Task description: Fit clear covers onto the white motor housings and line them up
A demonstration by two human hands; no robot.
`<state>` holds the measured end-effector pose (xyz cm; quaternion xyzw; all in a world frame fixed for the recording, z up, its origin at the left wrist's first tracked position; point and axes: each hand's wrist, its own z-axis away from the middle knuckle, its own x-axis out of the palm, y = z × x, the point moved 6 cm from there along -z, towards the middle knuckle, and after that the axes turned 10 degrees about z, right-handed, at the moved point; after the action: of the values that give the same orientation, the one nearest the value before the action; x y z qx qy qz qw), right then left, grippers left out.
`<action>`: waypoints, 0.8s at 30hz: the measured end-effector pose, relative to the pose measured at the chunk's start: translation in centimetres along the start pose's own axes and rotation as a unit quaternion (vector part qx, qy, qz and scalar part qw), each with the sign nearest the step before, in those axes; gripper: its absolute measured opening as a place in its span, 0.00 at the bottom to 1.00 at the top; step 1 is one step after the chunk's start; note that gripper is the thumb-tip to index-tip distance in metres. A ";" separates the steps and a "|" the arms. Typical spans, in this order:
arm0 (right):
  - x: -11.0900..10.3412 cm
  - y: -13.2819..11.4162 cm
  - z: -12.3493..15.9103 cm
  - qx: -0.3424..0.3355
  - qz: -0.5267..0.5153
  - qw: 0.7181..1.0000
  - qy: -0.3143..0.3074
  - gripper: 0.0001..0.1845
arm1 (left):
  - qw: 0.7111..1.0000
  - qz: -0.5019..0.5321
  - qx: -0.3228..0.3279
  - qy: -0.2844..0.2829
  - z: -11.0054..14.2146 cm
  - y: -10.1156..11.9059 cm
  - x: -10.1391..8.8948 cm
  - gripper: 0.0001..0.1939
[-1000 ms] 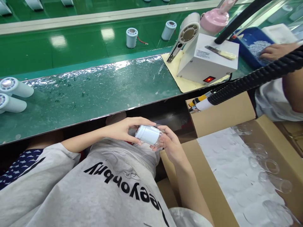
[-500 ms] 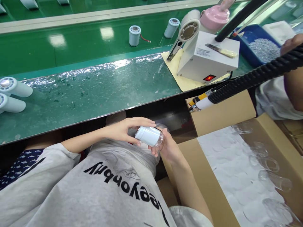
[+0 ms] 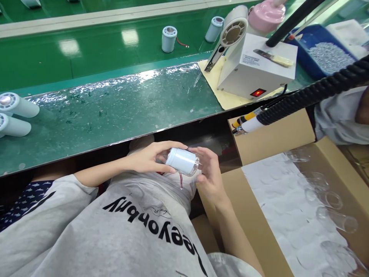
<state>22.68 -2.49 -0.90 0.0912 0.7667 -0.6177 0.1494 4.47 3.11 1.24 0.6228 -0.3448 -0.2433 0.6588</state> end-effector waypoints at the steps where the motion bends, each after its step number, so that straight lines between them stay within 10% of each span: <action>1: -0.2 -0.8 0.1 -0.067 0.042 0.997 0.006 0.38 | 1.000 0.010 -0.009 0.001 0.0 -0.1 0.0 0.33; 6: 0.1 -2.4 0.5 -0.207 0.184 0.961 -0.023 0.29 | 0.999 -0.004 -0.051 -0.007 0.0 -0.6 0.0 0.37; 13: 0.6 0.4 0.6 0.068 -0.089 0.992 -0.058 0.30 | 0.997 0.004 -0.019 -0.080 -0.1 0.0 0.2 0.40; 24: 2.0 1.0 1.5 0.197 -0.108 0.971 -0.078 0.34 | 0.980 0.134 -0.133 -0.065 0.7 -3.9 0.6 0.46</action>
<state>21.35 -3.78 -2.81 -0.0131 0.6212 -0.7743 0.1198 4.76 1.77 -2.51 0.4602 -0.4322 -0.2365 0.7385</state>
